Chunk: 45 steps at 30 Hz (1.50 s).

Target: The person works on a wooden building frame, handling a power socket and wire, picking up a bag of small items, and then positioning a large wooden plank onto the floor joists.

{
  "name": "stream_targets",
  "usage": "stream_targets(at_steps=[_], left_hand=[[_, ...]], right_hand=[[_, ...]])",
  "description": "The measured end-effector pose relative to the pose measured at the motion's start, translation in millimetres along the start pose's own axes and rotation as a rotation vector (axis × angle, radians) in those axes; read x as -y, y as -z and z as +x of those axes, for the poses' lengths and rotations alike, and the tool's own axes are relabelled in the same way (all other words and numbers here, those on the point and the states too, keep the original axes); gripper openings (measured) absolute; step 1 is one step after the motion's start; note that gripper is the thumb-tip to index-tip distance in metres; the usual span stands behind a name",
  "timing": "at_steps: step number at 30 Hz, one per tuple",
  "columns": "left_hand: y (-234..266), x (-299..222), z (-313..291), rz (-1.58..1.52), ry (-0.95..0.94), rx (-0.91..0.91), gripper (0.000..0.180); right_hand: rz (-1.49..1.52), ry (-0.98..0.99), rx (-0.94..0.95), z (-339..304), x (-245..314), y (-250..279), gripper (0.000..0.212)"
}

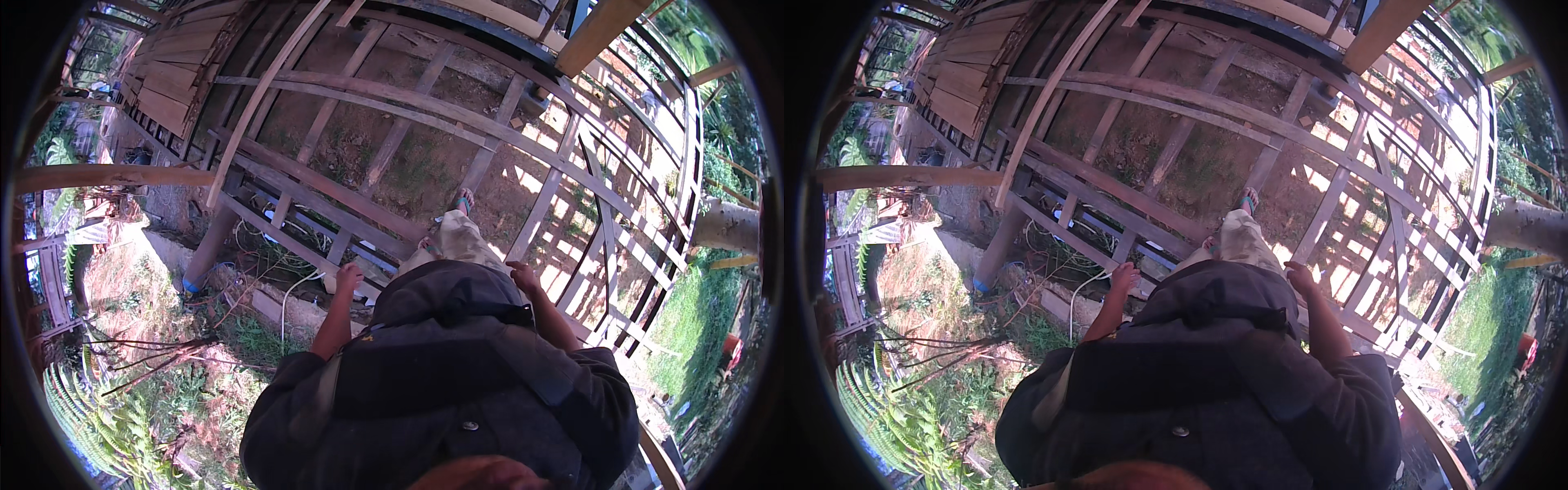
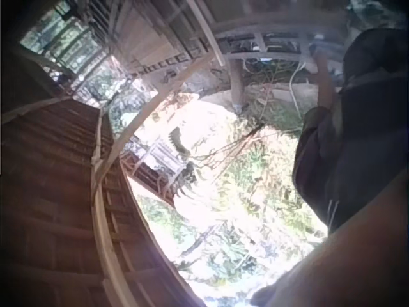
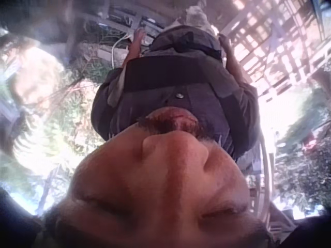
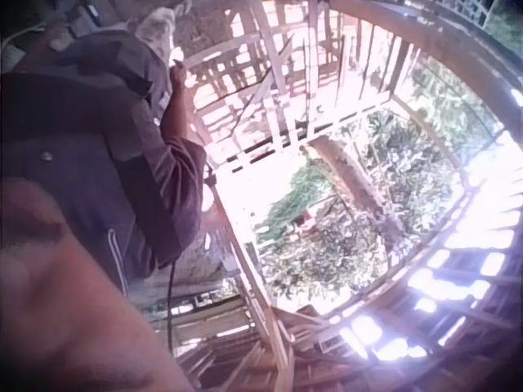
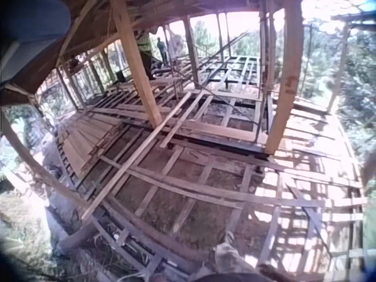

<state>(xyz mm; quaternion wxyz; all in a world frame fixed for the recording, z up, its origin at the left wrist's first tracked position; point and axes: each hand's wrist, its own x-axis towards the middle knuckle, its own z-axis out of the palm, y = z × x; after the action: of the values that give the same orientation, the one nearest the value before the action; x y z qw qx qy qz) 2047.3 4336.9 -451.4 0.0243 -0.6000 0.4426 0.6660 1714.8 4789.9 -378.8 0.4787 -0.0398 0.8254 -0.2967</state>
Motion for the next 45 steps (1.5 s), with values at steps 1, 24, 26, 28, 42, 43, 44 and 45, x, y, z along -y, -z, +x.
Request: stream_targets(at_steps=[1, 24, 26, 28, 42, 43, 44, 45], left_hand=[[-18, -1, 4, -0.018, 0.023, 0.022, 0.025], [-217, -325, 154, 1.177, -0.204, 0.121, 0.070], [-230, -292, 196, 1.414, -0.101, 0.136, 0.078], [-238, -278, 227, 1.652, -0.134, 0.146, 0.080], [-200, -350, 364, 1.649, 0.052, 0.301, 0.061], [-194, -350, 366, 1.644, 0.072, 0.291, 0.061], [-188, -348, 367, 1.601, 0.054, 0.271, 0.059], [-186, -350, 371, 1.593, 0.064, 0.273, 0.058]], right_hand=[[-0.108, 0.030, -0.045, 4, -12, -4, 0.043], [0.308, 0.040, -0.243, 330, 154, 29, 0.035], [0.130, 0.040, -0.201, 379, 187, 14, 0.035], [0.122, -0.025, -0.198, 443, 171, -22, 0.039], [-0.770, -0.085, -0.446, 855, 220, -128, 0.061], [-0.804, -0.060, -0.461, 864, 223, -132, 0.059], [-0.840, -0.044, -0.485, 868, 221, -136, 0.056], [-0.869, -0.013, -0.493, 873, 207, -139, 0.055]])
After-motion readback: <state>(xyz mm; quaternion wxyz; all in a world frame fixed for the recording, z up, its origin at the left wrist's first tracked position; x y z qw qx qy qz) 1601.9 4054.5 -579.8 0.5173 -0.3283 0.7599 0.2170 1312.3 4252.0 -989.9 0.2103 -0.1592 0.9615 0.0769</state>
